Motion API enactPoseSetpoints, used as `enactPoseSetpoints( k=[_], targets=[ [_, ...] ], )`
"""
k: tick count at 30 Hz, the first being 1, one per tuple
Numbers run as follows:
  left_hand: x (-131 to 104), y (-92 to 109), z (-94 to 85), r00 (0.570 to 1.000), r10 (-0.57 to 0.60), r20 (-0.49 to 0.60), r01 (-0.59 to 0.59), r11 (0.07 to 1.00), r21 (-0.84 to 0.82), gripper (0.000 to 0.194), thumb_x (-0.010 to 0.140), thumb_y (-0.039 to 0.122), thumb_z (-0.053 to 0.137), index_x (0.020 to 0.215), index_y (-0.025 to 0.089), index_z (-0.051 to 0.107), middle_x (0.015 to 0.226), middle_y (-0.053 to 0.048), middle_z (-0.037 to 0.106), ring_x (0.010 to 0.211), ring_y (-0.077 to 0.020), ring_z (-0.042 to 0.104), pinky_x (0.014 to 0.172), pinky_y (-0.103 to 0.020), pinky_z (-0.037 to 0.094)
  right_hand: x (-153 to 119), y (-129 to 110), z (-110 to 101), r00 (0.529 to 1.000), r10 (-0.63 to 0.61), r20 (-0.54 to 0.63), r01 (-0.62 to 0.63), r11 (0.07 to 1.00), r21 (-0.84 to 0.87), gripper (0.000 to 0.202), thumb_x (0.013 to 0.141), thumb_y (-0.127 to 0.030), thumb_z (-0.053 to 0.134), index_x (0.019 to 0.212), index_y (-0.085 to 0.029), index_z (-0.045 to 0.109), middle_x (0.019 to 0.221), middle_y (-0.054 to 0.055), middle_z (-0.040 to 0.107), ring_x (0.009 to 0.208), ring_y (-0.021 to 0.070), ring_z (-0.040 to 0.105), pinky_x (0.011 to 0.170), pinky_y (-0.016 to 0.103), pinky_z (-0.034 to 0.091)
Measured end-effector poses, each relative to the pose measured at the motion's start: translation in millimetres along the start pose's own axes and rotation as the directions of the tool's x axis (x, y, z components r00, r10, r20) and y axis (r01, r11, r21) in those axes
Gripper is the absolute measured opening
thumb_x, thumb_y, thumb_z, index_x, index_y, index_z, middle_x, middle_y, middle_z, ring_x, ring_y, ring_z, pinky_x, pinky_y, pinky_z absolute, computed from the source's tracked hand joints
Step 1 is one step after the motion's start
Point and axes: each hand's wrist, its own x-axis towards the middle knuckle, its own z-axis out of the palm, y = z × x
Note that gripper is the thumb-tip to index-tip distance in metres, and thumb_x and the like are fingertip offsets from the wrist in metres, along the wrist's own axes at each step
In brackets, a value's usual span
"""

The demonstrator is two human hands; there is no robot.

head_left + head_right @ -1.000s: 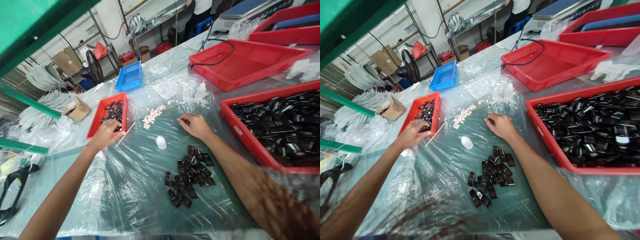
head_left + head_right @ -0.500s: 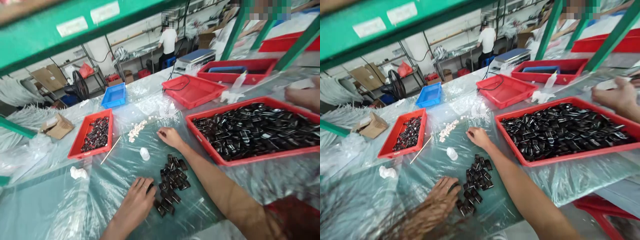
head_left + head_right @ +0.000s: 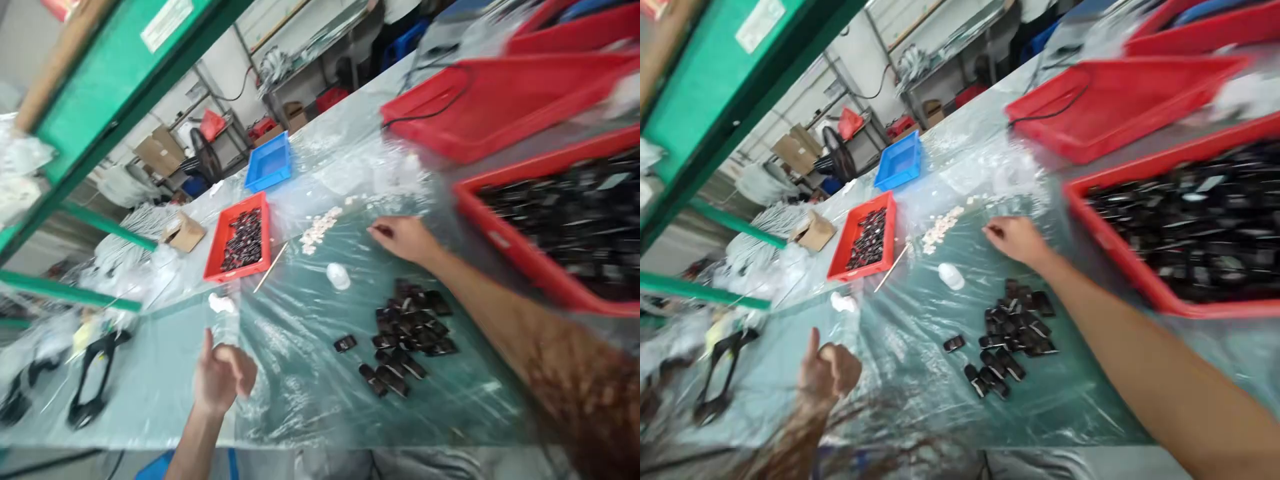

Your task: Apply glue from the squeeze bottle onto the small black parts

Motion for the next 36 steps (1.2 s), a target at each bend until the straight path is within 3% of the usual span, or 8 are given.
enactPoseSetpoints(
  k=[7,10,13,18,21,24,27,36],
  targets=[
    [-8.9,-10.6,20.0,0.986,-0.133,-0.103,0.128,0.990,-0.050,0.100,0.097,0.096,0.010,0.042,0.024,0.053,0.029,-0.001,0.043,0.020,-0.0148,0.043,0.031,-0.028,0.031,-0.7,20.5,18.9,0.989,0.072,-0.131,-0.069,0.997,0.027,0.093,0.091,-0.098,0.037,0.084,-0.018,0.085,0.077,0.020,0.081,0.076,0.0208,0.074,0.071,0.044,0.037],
    [-3.8,-15.4,39.1,0.988,-0.151,-0.009,0.151,0.988,0.009,0.100,0.095,0.098,0.022,0.059,0.019,0.069,0.044,-0.006,0.063,0.030,-0.0163,0.055,0.037,-0.029,0.040,-1.7,10.3,9.0,0.986,0.118,-0.122,-0.105,0.989,0.106,0.085,0.097,-0.090,0.048,0.080,-0.014,0.084,0.077,0.021,0.081,0.075,0.0208,0.075,0.074,0.045,0.040],
    [9.0,-29.7,63.4,0.995,-0.085,0.051,0.061,0.931,0.360,0.073,0.100,0.083,0.052,0.091,0.017,0.081,0.075,-0.008,0.081,0.056,-0.0182,0.069,0.054,-0.031,0.051,-3.3,-5.2,-3.0,0.995,0.062,-0.081,-0.055,0.995,0.085,0.065,0.110,-0.068,0.059,0.086,-0.012,0.084,0.087,0.021,0.085,0.076,0.0208,0.074,0.076,0.041,0.047],
    [41.6,-70.2,90.7,0.969,0.077,0.234,-0.245,0.366,0.898,0.028,0.096,0.038,0.075,0.123,0.031,0.074,0.121,-0.005,0.081,0.105,-0.0279,0.079,0.088,-0.040,0.062,-4.0,-15.7,0.5,0.999,-0.041,-0.018,0.043,0.995,0.092,0.030,0.107,-0.036,0.063,0.092,-0.018,0.080,0.084,0.009,0.083,0.074,0.0202,0.072,0.074,0.033,0.053],
    [62.6,-91.7,94.6,0.946,0.052,0.319,-0.323,0.083,0.943,0.028,0.099,0.028,0.070,0.126,0.033,0.072,0.131,-0.006,0.078,0.098,-0.0282,0.081,0.081,-0.040,0.064,-5.3,-18.3,8.7,0.995,-0.098,0.005,0.096,0.985,0.143,0.021,0.101,-0.032,0.061,0.091,-0.021,0.076,0.079,0.004,0.079,0.069,0.0189,0.069,0.073,0.031,0.054],
    [78.6,-103.5,91.4,0.926,0.071,0.371,-0.370,-0.025,0.929,0.018,0.101,0.023,0.063,0.112,0.031,0.075,0.122,-0.006,0.081,0.084,-0.0269,0.082,0.070,-0.038,0.063,-3.1,-16.3,14.9,0.994,-0.109,-0.005,0.108,0.975,0.193,0.022,0.099,-0.036,0.059,0.088,-0.023,0.072,0.076,0.003,0.076,0.065,0.0189,0.065,0.071,0.032,0.054],
    [88.5,-103.9,84.6,0.905,0.098,0.414,-0.414,-0.014,0.910,0.020,0.105,0.024,0.058,0.109,0.033,0.075,0.114,-0.005,0.082,0.085,-0.0260,0.082,0.071,-0.037,0.064,1.5,-11.3,17.7,0.996,-0.083,-0.033,0.089,0.968,0.234,0.025,0.099,-0.040,0.055,0.087,-0.023,0.070,0.072,0.003,0.073,0.063,0.0191,0.062,0.069,0.032,0.053],
    [98.7,-101.9,61.7,0.868,0.417,0.271,-0.461,0.468,0.754,0.017,0.110,0.036,0.061,0.115,0.037,0.078,0.116,-0.004,0.081,0.072,-0.0172,0.071,0.062,-0.029,0.063,2.3,-7.9,18.7,0.999,-0.051,-0.016,0.053,0.972,0.230,0.027,0.100,-0.043,0.057,0.089,-0.024,0.071,0.076,0.003,0.072,0.066,0.0198,0.061,0.072,0.033,0.052]
  ],
)
